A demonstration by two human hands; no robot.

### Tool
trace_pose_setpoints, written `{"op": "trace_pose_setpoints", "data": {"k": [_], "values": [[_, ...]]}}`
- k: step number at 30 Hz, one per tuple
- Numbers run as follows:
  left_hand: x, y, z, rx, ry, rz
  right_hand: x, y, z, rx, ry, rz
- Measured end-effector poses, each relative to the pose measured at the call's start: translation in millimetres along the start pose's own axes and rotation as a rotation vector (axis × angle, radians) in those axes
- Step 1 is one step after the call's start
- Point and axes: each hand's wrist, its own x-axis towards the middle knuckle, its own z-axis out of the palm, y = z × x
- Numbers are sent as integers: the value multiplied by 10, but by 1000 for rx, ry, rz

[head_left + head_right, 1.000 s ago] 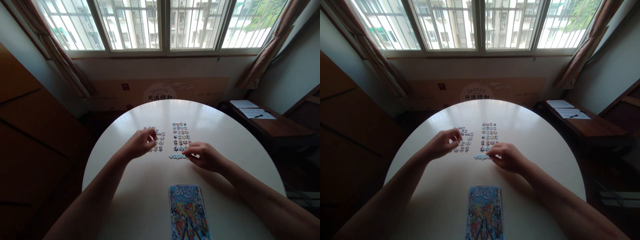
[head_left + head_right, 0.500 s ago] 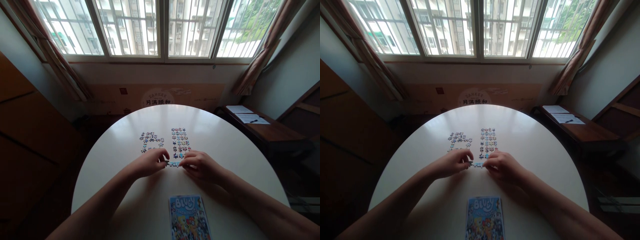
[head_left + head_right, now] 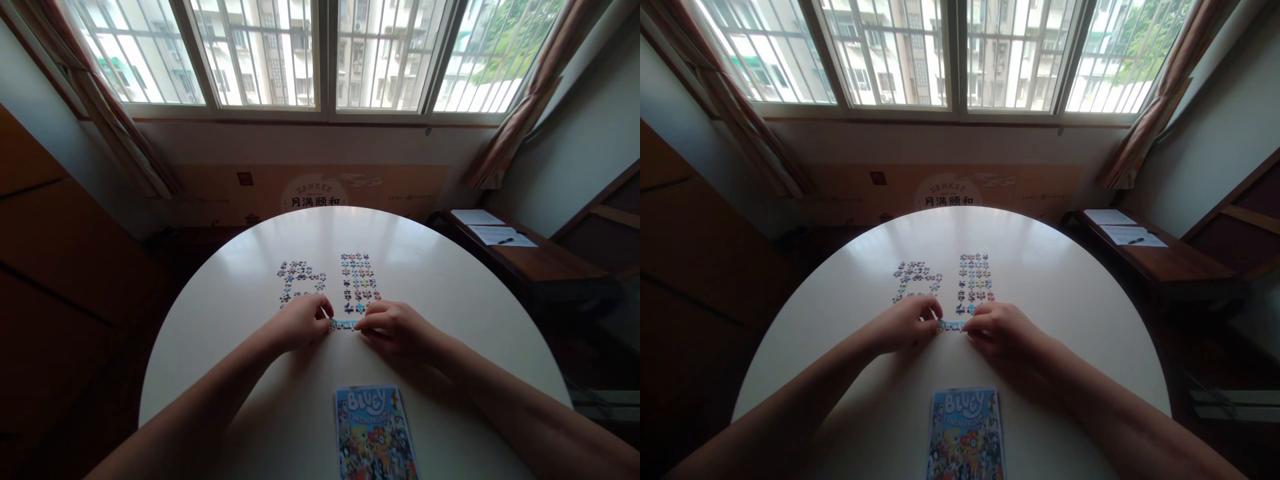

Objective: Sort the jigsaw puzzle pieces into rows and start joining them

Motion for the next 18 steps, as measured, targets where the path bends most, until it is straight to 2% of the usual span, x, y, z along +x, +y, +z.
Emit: {"op": "trace_pose_setpoints", "data": {"k": [4, 8, 18], "values": [[5, 30, 22, -32, -15, -43, 11, -5, -5, 2, 10, -8], [10, 47, 48, 42, 23, -56, 3, -2, -33, -13, 23, -13], [-27, 40, -15, 209, 134, 98, -37, 48, -160, 3, 65, 6]]}}
